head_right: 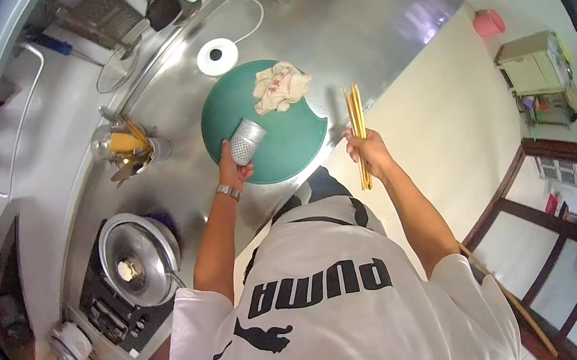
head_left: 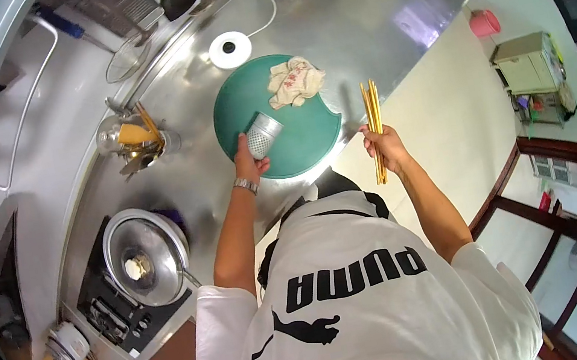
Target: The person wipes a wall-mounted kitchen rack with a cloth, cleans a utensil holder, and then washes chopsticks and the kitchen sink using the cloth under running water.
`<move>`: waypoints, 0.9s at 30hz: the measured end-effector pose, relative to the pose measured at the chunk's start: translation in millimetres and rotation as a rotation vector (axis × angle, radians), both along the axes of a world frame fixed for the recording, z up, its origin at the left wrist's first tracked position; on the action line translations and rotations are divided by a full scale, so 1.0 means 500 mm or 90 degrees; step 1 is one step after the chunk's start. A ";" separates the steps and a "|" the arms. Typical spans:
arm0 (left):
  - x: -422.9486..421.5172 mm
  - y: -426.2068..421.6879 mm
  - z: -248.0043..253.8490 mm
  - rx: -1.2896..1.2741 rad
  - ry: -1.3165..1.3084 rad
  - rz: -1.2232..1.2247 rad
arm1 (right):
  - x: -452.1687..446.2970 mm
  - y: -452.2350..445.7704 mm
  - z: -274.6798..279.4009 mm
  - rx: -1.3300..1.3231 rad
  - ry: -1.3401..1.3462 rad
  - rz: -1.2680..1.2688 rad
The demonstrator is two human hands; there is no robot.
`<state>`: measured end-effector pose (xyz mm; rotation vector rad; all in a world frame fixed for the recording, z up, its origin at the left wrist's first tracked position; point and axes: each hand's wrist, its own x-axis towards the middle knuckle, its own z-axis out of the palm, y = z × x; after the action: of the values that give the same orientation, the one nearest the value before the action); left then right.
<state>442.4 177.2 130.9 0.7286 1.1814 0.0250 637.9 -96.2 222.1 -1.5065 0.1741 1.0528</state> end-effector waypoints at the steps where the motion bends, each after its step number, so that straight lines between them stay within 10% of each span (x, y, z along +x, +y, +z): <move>1: 0.008 0.000 -0.001 -0.064 -0.092 -0.011 | -0.007 -0.008 0.007 -0.016 -0.002 0.013; 16: 0.196 -0.209 0.108 -0.160 -0.212 -0.024 | 0.136 0.083 0.061 0.117 0.047 0.253; 21: 0.297 -0.258 0.082 -0.128 -0.176 0.003 | 0.251 0.073 0.024 0.036 -0.180 0.275; 27: 0.336 -0.212 0.098 0.347 0.162 -0.194 | 0.410 0.115 -0.042 -0.101 -0.566 0.288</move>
<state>610.5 71.2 180.1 1.4211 1.3060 0.0004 842.8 -38.5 201.1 -2.0756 -0.7482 0.6187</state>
